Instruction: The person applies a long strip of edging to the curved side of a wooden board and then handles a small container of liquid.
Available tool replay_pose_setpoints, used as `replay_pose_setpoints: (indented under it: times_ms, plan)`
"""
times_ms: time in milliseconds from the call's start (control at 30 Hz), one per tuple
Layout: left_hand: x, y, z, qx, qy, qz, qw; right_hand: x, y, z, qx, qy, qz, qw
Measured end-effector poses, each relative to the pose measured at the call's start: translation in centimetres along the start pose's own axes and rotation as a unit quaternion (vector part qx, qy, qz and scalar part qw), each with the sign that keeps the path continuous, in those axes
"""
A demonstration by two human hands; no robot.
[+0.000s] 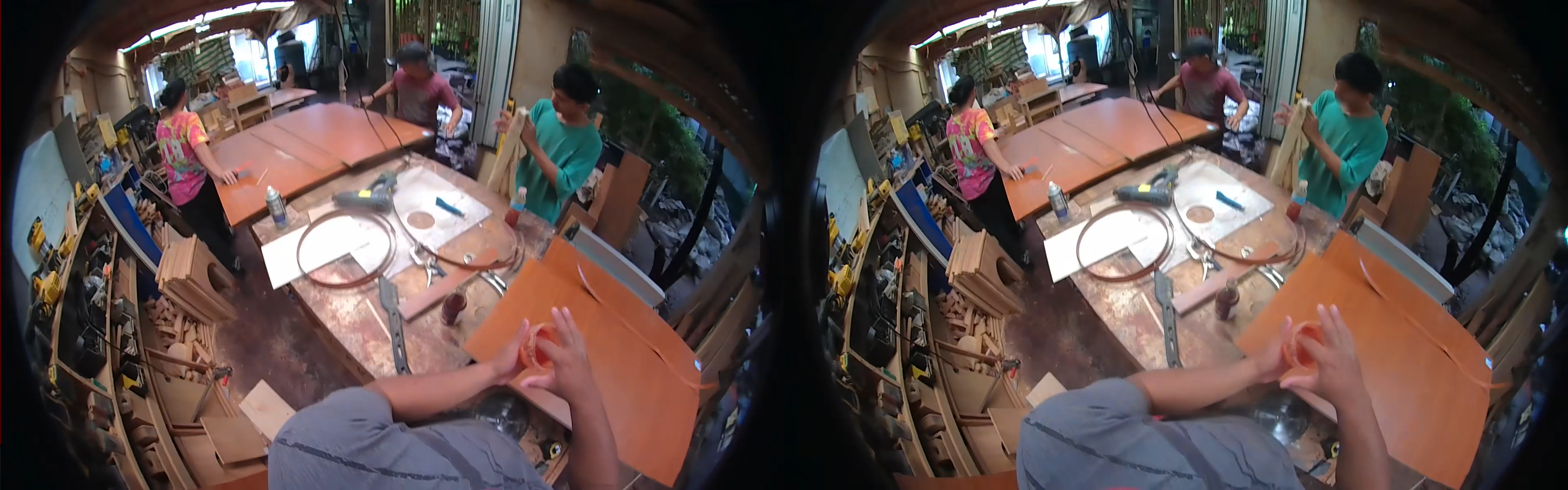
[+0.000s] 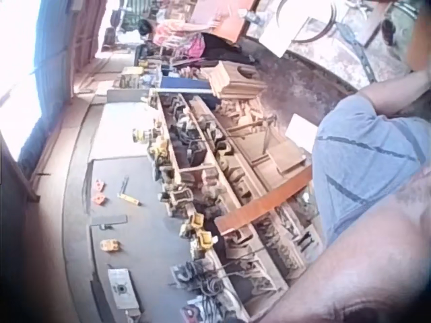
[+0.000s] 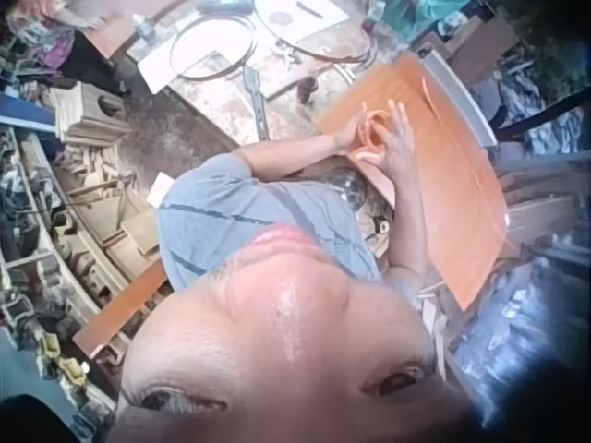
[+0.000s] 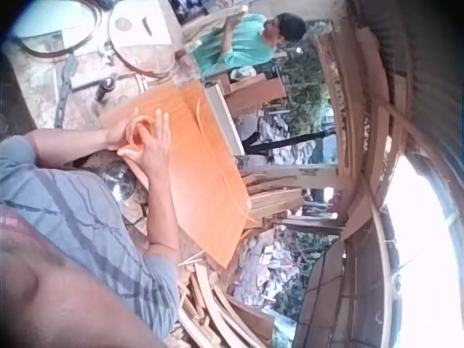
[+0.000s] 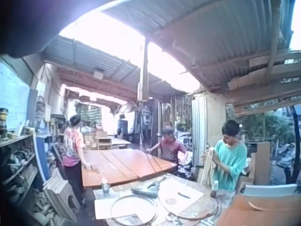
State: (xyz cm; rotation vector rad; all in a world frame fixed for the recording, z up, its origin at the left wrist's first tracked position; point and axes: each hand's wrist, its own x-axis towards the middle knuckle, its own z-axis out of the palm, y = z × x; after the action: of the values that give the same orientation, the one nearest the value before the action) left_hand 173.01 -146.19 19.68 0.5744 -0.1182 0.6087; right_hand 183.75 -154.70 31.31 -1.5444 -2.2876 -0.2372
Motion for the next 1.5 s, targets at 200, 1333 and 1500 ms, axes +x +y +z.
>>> replay_pose_setpoints:
  times_ms: [200,1333,1500]
  plan:
    - [0.5,0.6,1.5,0.044,0.003,0.014,0.999,0.4,0.2,-0.6,-0.002,0.016,0.019,1.000]
    - [-2.3,1.3,0.4,0.020,0.093,-0.017,0.995,0.4,0.0,-3.3,0.138,0.073,0.021,0.987]
    - [-2.6,1.0,-0.1,0.022,0.133,-0.029,0.990,0.2,0.3,-2.8,0.161,0.059,0.031,0.985]
